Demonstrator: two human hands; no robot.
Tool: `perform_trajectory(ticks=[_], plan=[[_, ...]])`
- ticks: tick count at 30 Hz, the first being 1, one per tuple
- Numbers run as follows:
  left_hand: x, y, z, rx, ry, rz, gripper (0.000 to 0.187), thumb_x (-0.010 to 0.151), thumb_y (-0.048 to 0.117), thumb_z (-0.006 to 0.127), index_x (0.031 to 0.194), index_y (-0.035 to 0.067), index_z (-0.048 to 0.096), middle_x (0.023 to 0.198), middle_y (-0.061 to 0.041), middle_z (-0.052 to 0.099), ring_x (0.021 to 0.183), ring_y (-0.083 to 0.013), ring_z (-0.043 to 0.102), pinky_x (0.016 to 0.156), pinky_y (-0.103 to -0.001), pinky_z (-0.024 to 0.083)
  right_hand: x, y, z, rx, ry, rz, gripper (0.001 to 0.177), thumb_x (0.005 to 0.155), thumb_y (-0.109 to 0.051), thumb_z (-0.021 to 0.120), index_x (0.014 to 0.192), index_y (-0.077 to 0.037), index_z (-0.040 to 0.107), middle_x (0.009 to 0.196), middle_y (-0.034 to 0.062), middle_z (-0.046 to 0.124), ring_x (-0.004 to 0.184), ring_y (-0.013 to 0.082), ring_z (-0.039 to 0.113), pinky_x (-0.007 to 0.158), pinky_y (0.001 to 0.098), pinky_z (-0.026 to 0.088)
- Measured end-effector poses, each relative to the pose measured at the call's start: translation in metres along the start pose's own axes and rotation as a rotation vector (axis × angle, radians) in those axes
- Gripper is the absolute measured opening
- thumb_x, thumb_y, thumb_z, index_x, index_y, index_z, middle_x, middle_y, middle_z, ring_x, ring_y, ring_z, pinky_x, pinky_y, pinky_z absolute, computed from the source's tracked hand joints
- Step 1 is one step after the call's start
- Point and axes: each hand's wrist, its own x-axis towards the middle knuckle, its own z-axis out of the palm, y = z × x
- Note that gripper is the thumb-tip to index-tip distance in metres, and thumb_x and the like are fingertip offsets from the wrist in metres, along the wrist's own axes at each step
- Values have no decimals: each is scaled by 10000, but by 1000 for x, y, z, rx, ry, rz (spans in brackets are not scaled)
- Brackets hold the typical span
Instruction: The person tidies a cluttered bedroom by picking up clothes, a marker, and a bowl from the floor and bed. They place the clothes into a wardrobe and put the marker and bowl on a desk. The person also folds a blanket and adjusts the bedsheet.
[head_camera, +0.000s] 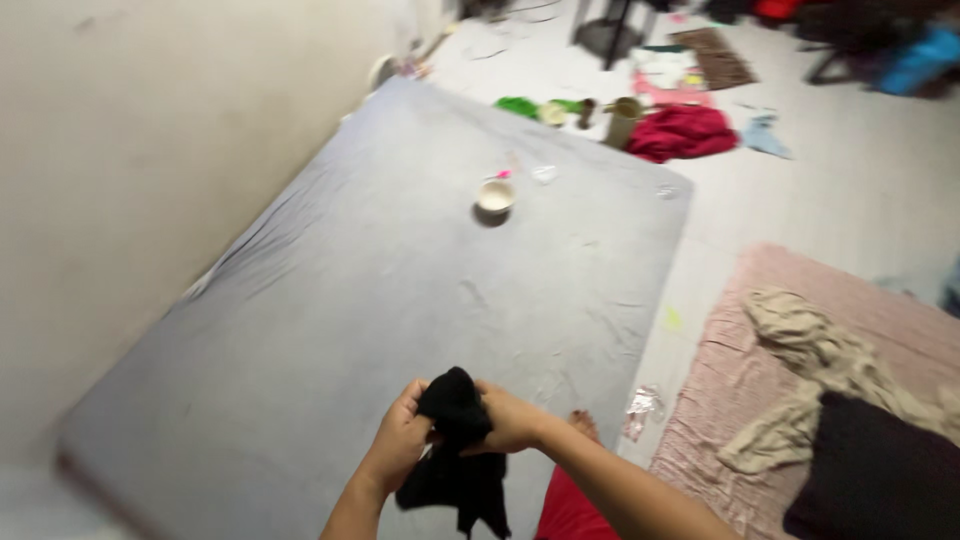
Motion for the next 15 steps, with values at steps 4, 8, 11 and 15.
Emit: perform_trajectory(ticks=[4, 8, 11, 15], plan=[[124, 58, 106, 118, -186, 158, 248, 971, 150, 643, 1182, 39, 578, 1026, -98, 645, 924, -168, 596, 809, -297, 503, -26, 81, -103, 294, 184, 305, 379, 878, -228, 778, 1183, -18, 700, 1036, 129, 765, 976, 225, 700, 873, 331, 572], [225, 100, 211, 544, -292, 267, 719, 769, 217, 767, 1395, 139, 420, 1415, -80, 536, 1302, -208, 501, 1012, -360, 423, -47, 121, -230, 612, 563, 316, 399, 859, -227, 744, 1201, -35, 673, 1069, 68, 734, 986, 158, 681, 846, 293, 548], [282, 102, 265, 729, -469, 194, 1146, 587, 246, 940, 1493, 158, 243, 1515, -120, 395, 1414, -257, 381, 1142, -373, 325, -66, 135, -308, 942, 734, 340, 426, 860, -281, 719, 1206, -44, 641, 1057, 71, 709, 957, 174, 675, 806, 329, 551], [358, 79, 328, 795, -367, 304, 1132, 531, 166, 961, 1491, 185, 360, 1552, -136, 344, 1427, -291, 294, 1123, -385, 304, -74, 148, -407, 1140, 888, 219, 430, 895, -293, 696, 1221, -25, 615, 1059, 82, 692, 958, 193, 662, 800, 343, 524]])
